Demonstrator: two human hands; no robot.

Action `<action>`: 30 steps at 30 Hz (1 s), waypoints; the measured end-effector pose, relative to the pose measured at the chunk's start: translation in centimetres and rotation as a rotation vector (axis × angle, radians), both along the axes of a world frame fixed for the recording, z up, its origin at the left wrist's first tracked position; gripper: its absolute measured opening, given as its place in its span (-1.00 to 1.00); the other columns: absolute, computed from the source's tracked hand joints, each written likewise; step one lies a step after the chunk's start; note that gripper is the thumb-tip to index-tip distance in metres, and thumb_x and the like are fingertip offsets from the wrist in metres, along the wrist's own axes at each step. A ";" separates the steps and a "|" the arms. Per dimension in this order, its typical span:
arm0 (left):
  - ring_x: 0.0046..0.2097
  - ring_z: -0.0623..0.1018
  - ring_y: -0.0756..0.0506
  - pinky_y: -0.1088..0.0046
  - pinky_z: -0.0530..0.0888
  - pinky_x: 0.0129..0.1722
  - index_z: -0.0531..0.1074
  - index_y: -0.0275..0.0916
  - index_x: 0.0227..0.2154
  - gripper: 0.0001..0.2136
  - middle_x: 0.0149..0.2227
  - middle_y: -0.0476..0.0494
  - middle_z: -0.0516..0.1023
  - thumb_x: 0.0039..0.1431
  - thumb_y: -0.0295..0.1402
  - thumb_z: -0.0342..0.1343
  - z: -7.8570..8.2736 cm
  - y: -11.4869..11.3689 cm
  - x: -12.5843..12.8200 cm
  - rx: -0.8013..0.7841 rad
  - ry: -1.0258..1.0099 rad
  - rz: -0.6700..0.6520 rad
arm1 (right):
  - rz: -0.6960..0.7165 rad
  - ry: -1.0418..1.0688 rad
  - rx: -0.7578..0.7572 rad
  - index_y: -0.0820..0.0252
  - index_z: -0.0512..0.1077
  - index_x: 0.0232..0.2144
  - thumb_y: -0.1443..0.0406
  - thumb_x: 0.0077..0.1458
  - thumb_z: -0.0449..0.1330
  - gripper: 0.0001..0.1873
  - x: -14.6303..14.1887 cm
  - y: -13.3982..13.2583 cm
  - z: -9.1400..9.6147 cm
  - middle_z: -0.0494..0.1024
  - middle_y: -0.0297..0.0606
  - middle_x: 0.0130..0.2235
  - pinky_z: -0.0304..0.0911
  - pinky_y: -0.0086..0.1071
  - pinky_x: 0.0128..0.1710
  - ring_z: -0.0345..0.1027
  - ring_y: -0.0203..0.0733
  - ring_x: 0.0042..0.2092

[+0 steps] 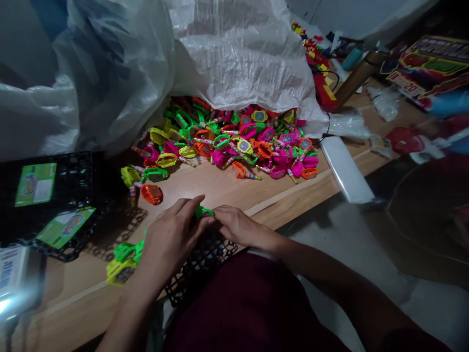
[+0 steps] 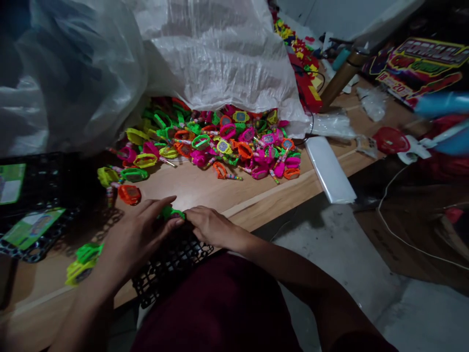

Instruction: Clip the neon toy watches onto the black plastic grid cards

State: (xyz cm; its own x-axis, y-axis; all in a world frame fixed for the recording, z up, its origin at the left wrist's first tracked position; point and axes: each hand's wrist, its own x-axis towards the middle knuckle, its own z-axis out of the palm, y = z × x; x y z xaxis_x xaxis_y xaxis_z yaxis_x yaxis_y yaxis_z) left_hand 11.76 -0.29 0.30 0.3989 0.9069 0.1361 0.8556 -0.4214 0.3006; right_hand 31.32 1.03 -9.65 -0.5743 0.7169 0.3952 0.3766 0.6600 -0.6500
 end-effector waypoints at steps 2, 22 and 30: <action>-0.14 0.61 -0.23 0.27 0.46 -0.24 0.42 -0.15 0.16 -0.47 -0.06 -0.20 0.59 0.37 0.09 -0.10 -0.2 0.0 0.1 -0.009 -0.011 0.021 | -0.080 0.048 0.012 0.19 0.46 -0.08 0.50 0.26 0.12 -0.76 2.1 1.1 1.7 0.56 -0.18 -0.13 0.34 -0.27 -0.01 0.43 -0.13 -0.07; 0.06 0.61 -0.27 0.17 0.55 -0.01 0.24 -0.13 0.31 -0.42 0.13 -0.28 0.55 0.36 0.07 -0.04 -0.8 0.3 -0.3 -0.003 -0.081 -0.036 | -0.191 0.216 -0.390 0.14 0.44 -0.08 0.27 0.28 0.19 -0.83 0.6 1.7 0.9 0.57 -0.30 -0.19 0.30 -0.38 -0.12 0.46 -0.17 -0.14; 0.22 0.51 -0.32 0.15 0.55 0.04 0.05 -0.08 0.41 -0.32 0.37 -0.28 0.33 0.35 0.06 0.00 -1.0 0.0 -0.1 0.139 -0.012 -0.135 | -0.173 -0.031 -0.036 0.24 0.30 -0.02 0.53 0.04 0.05 -0.58 -0.9 0.7 -2.0 0.50 0.01 -0.07 0.35 -0.14 0.04 0.38 0.03 -0.01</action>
State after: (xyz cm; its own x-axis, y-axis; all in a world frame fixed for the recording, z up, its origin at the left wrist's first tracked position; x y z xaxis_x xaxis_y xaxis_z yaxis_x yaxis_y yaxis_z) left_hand 11.63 -0.33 -0.66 0.5135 0.8172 0.2617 0.7851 -0.5705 0.2412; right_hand 30.45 1.74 -11.60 -0.4530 0.8194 0.3511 0.5028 0.5601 -0.6584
